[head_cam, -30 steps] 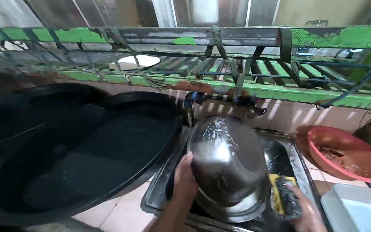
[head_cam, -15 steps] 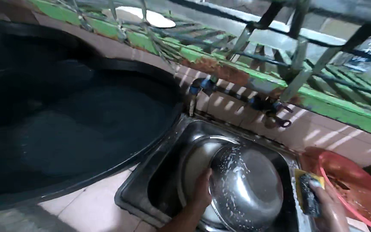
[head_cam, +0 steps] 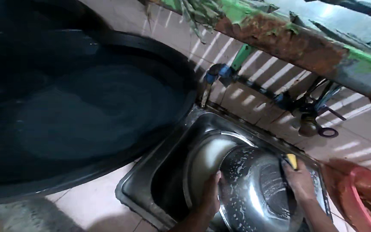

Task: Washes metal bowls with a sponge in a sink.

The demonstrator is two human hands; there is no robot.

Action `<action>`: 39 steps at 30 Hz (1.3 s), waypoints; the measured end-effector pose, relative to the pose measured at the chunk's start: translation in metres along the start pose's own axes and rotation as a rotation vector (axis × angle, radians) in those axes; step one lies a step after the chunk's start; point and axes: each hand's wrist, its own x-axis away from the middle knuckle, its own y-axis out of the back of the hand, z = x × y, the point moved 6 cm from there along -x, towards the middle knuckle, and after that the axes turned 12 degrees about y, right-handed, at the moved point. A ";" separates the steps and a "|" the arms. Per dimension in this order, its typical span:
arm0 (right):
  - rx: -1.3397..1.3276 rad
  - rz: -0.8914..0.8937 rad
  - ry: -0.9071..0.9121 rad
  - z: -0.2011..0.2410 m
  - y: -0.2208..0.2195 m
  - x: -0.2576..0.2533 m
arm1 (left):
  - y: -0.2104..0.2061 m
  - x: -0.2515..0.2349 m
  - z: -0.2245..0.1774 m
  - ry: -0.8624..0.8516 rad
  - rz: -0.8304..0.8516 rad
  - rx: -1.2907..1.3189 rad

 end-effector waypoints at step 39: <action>0.259 -0.054 0.935 -0.010 -0.033 0.228 | 0.001 -0.005 0.001 0.059 -0.038 -0.038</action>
